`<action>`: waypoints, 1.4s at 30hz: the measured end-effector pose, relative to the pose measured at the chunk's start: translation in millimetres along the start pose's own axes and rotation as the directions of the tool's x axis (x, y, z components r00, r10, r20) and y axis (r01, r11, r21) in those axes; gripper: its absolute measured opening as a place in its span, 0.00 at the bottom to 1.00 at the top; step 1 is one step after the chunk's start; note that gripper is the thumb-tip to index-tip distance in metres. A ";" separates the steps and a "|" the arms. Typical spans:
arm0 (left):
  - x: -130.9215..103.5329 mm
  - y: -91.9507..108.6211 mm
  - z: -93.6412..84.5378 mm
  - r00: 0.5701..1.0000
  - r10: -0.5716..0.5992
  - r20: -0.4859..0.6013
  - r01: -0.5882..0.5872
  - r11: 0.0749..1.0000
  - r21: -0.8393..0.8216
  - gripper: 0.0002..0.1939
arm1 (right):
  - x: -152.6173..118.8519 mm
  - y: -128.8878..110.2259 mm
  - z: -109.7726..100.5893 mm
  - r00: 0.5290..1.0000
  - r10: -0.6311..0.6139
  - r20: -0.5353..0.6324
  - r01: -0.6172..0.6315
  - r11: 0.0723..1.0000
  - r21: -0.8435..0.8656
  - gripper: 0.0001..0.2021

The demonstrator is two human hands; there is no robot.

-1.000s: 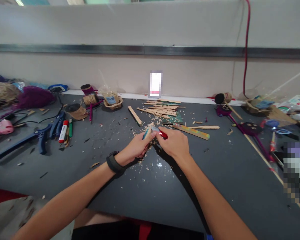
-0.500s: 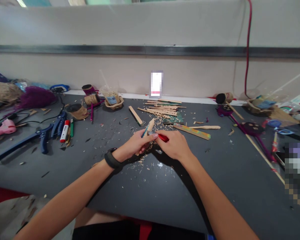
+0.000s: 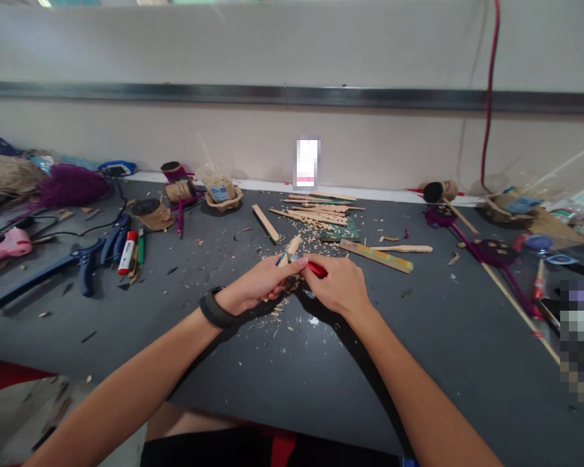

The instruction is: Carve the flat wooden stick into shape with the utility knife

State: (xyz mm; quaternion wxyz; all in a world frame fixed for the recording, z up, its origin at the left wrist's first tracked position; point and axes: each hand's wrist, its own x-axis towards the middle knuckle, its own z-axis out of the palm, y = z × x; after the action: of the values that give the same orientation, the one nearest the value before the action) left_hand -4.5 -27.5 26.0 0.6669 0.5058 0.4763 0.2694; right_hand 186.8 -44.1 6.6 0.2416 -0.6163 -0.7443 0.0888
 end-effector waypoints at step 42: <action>19.0 -17.0 3.9 0.959 0.279 -0.056 -0.281 0.959 -0.031 0.06 | 5.0 2.2 -3.5 0.992 -0.034 -0.123 0.047 0.994 0.102 0.21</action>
State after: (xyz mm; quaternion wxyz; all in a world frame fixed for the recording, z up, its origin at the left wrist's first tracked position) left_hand 4.5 -18.9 3.4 0.6194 0.5482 0.4115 0.3828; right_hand 189.8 -39.4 10.0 0.3197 -0.5919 -0.7350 0.0852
